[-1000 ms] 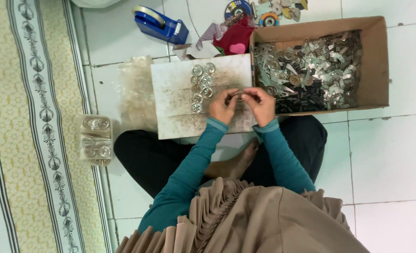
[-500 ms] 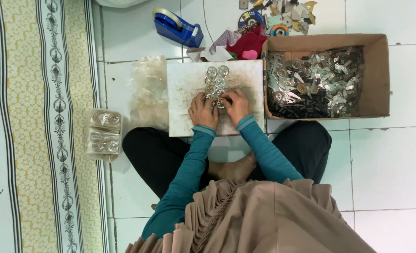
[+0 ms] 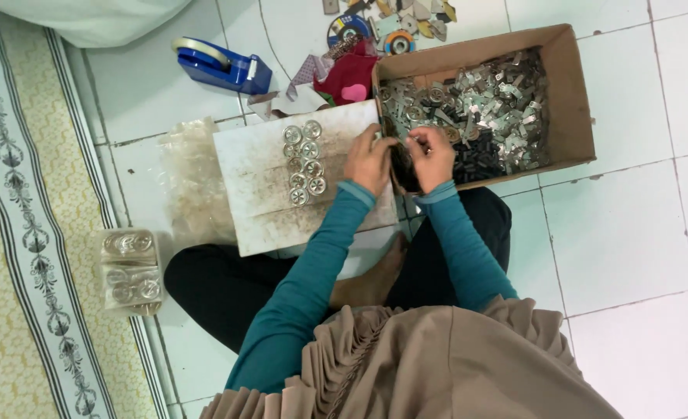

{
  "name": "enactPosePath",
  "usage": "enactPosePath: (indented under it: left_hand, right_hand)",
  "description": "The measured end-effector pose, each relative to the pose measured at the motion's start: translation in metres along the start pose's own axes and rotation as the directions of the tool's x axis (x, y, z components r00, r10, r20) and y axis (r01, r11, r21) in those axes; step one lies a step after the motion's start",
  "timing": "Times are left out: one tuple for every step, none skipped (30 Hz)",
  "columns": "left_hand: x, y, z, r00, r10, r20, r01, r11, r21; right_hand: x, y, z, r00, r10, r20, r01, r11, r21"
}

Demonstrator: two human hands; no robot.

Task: Packaging small metal pieces from a cardboard box into individual plastic bags while sitting on the floor.

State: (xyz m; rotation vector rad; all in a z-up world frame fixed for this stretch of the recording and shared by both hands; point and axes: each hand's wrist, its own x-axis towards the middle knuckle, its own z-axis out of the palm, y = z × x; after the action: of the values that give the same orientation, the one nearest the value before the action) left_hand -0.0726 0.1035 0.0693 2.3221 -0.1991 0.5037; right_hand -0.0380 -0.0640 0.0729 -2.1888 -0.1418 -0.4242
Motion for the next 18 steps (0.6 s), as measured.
enactPosePath:
  left_hand:
    - [0.003, -0.003, 0.03, 1.0, 0.0, 0.004, 0.0, 1.0, -0.003]
    - [0.006, -0.005, 0.06, 0.977, -0.018, 0.213, 0.015, 1.0, 0.014]
    - [0.007, -0.008, 0.089, 0.91, -0.041, 0.413, 0.029, 0.999, 0.034]
    - [0.011, -0.01, 0.104, 0.908, -0.042, 0.418, 0.031, 0.999, 0.032]
    - [0.016, -0.011, 0.119, 0.817, -0.12, 0.564, 0.003, 0.979, 0.204]
    - [0.02, -0.012, 0.133, 0.703, -0.219, 0.676, -0.057, 0.931, 0.361]
    - [0.017, -0.024, 0.157, 0.701, -0.22, 0.678, -0.057, 0.931, 0.361]
    - [0.012, -0.036, 0.18, 0.657, -0.245, 0.713, -0.117, 0.901, 0.417]
    - [0.009, -0.049, 0.202, 0.613, -0.273, 0.742, -0.181, 0.865, 0.468]
    - [0.006, -0.048, 0.202, 0.611, -0.274, 0.743, -0.184, 0.863, 0.47]
    - [0.004, -0.046, 0.202, 0.611, -0.286, 0.738, -0.221, 0.834, 0.506]
    - [0.001, -0.044, 0.201, 0.611, -0.298, 0.733, -0.257, 0.801, 0.541]
    - [0.004, -0.034, 0.182, 0.61, -0.298, 0.734, -0.259, 0.8, 0.541]
    - [0.007, -0.023, 0.163, 0.636, -0.252, 0.729, -0.284, 0.802, 0.525]
    - [0.01, -0.012, 0.143, 0.661, -0.206, 0.722, -0.308, 0.803, 0.51]
    - [0.006, -0.015, 0.144, 0.66, -0.207, 0.722, -0.308, 0.803, 0.511]
    - [0.004, -0.017, 0.146, 0.678, -0.192, 0.71, -0.316, 0.796, 0.516]
    - [0.001, -0.02, 0.146, 0.695, -0.177, 0.697, -0.323, 0.79, 0.522]
  right_hand:
    - [0.001, 0.025, -0.004, 1.0, 0.004, -0.001, -0.004, 1.0, -0.003]
    - [0.002, 0.049, -0.008, 0.999, 0.029, 0.013, -0.029, 0.999, -0.02]
    - [0.002, 0.074, -0.012, 0.998, 0.056, 0.028, -0.055, 0.998, -0.038]
    - [-0.001, 0.088, -0.009, 0.998, 0.062, 0.029, -0.061, 0.997, -0.04]
    - [-0.002, 0.103, -0.006, 0.985, 0.139, 0.104, -0.133, 0.989, -0.059]
    - [-0.004, 0.117, -0.003, 0.961, 0.216, 0.175, -0.204, 0.976, -0.082]
    - [-0.002, 0.11, -0.001, 0.96, 0.219, 0.176, -0.207, 0.975, -0.082]
    - [0.0, 0.102, 0.001, 0.917, 0.29, 0.275, -0.236, 0.948, -0.211]
    - [0.002, 0.094, 0.004, 0.859, 0.366, 0.359, -0.246, 0.909, -0.337]
    - [0.001, 0.089, 0.005, 0.858, 0.367, 0.359, -0.249, 0.909, -0.334]
    - [0.0, 0.084, 0.006, 0.814, 0.389, 0.432, -0.165, 0.868, -0.469]
    - [0.0, 0.079, 0.007, 0.76, 0.419, 0.496, -0.064, 0.809, -0.585]
    - [0.002, 0.079, 0.007, 0.76, 0.42, 0.495, -0.066, 0.809, -0.584]
    - [0.004, 0.079, 0.007, 0.743, 0.44, 0.504, -0.07, 0.8, -0.596]
    - [0.007, 0.079, 0.006, 0.724, 0.46, 0.514, -0.071, 0.791, -0.608]
    - [0.005, 0.081, 0.006, 0.724, 0.46, 0.514, -0.071, 0.791, -0.608]
    - [0.005, 0.084, 0.006, 0.739, 0.468, 0.485, -0.12, 0.799, -0.589]
    - [0.004, 0.086, 0.006, 0.752, 0.477, 0.455, -0.168, 0.806, -0.567]
